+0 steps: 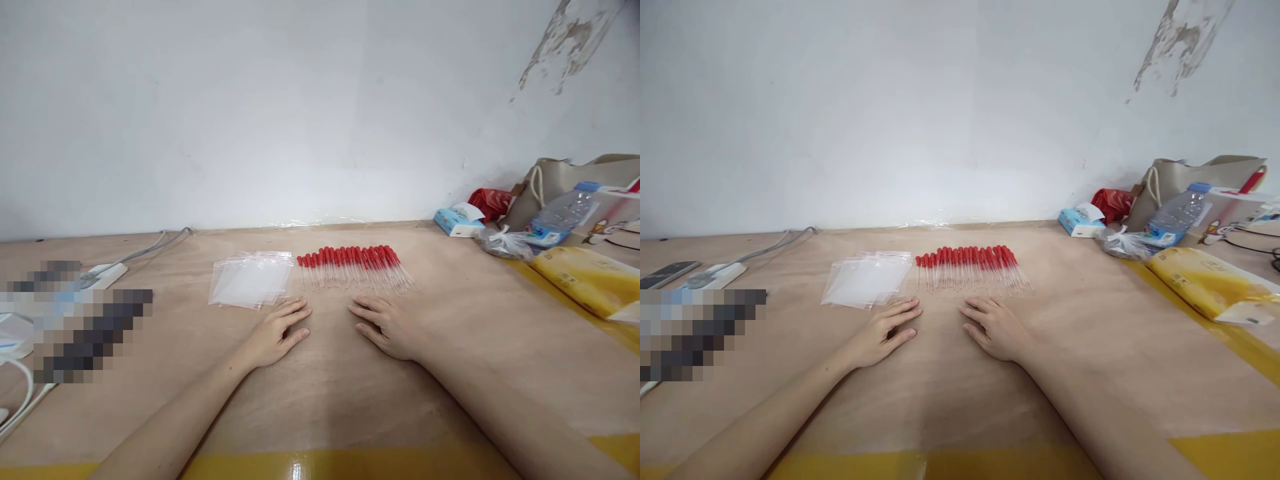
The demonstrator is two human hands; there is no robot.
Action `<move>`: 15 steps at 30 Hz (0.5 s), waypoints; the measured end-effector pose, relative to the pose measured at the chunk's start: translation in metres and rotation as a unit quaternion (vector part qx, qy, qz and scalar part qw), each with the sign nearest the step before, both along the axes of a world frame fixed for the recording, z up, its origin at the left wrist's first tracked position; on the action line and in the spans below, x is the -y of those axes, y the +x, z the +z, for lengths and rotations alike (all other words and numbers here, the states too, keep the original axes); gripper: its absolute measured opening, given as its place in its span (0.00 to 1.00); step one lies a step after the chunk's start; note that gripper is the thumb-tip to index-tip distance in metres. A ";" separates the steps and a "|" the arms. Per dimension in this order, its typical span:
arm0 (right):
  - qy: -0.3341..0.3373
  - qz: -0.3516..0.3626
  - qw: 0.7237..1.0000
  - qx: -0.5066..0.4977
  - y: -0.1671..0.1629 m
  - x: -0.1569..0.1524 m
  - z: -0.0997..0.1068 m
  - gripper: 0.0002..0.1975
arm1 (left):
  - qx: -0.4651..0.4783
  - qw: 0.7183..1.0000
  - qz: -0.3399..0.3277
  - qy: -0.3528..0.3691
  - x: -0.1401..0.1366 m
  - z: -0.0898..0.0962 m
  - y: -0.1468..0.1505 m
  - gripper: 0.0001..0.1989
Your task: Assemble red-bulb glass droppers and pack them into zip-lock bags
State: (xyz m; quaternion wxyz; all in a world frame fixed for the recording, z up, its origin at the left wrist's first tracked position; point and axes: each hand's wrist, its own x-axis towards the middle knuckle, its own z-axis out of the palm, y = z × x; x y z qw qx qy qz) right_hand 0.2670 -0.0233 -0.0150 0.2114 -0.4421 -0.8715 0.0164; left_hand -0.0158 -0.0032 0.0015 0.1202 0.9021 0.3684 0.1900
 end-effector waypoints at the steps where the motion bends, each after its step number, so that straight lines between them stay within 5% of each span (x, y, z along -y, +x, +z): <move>1: -0.001 0.001 1.000 -0.003 0.000 -0.001 0.000 0.20 | 0.003 1.000 0.008 0.008 -0.001 -0.001 0.000 0.19; 4: -0.001 0.006 1.000 -0.014 -0.001 -0.003 -0.001 0.20 | 0.037 0.990 0.108 0.079 -0.010 -0.003 -0.006 0.15; 8: -0.001 0.008 1.000 -0.016 -0.001 -0.003 -0.002 0.20 | 0.060 0.937 0.295 0.180 -0.035 0.001 -0.025 0.13; 11: -0.001 0.010 1.000 -0.014 0.000 -0.004 -0.002 0.20 | -0.044 0.913 0.377 0.148 -0.049 0.003 -0.042 0.16; 15: -0.002 0.009 1.000 -0.016 0.000 -0.004 -0.002 0.20 | -0.096 0.917 0.372 0.102 -0.055 0.000 -0.055 0.15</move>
